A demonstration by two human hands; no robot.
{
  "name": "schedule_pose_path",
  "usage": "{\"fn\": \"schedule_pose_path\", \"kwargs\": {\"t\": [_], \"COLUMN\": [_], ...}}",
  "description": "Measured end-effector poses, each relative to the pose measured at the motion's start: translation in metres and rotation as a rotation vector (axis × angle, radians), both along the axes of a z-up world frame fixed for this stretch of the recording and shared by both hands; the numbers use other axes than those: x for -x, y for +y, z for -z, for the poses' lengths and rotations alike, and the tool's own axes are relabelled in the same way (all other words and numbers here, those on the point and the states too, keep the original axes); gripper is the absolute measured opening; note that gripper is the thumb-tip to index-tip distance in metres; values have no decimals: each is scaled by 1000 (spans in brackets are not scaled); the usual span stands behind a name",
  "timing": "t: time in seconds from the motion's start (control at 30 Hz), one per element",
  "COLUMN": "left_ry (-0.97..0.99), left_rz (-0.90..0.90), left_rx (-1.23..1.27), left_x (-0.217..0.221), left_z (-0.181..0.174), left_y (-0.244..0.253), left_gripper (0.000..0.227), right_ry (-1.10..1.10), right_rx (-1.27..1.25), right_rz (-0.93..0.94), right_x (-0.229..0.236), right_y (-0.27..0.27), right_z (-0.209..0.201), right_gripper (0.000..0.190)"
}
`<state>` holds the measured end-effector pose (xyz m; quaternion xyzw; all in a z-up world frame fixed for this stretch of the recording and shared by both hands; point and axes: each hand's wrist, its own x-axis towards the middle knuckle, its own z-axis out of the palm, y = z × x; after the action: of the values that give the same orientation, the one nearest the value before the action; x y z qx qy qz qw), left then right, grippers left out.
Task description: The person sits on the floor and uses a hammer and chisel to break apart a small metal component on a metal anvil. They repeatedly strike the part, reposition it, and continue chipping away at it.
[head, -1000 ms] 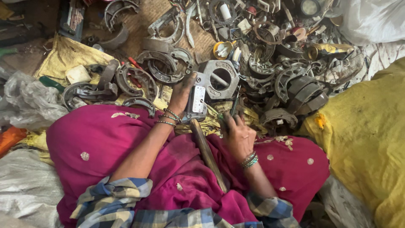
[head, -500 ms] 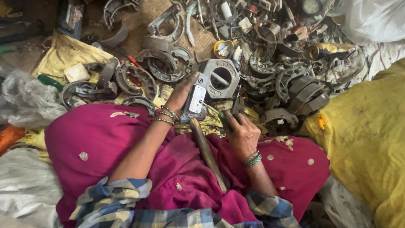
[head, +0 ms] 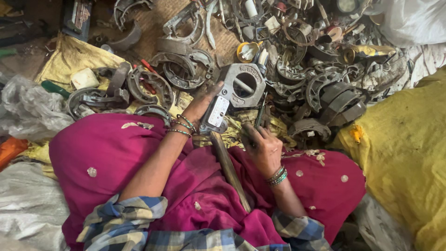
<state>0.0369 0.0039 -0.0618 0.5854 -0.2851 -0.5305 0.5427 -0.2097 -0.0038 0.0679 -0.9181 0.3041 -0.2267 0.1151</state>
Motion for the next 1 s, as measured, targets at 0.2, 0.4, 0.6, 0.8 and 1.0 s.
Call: {"fn": "schedule_pose_path", "kwargs": {"t": [0.2,0.4,0.6,0.8,1.0], "left_ry": [23,282,297,164,152], "left_rz": [10,41,-56,-462,-499], "left_rx": [52,-49,57,51,113], "left_x": [0,8,19,20,25], "left_z": [3,-15,-29,-30,-29], "left_y": [1,10,10,11,10], "left_gripper": [85,84,81,59,48], "right_ry": [-157,-293,-460,-249,-163], "right_rx": [-193,-454,-645,-803,-802], "right_rz": [20,49,130,184,186], "right_x": [-4,1,6,5,-9], "right_y": [10,0,-17,-5,-1], "right_z": [9,44,51,25,22], "right_gripper": [28,31,32,35,37]}}
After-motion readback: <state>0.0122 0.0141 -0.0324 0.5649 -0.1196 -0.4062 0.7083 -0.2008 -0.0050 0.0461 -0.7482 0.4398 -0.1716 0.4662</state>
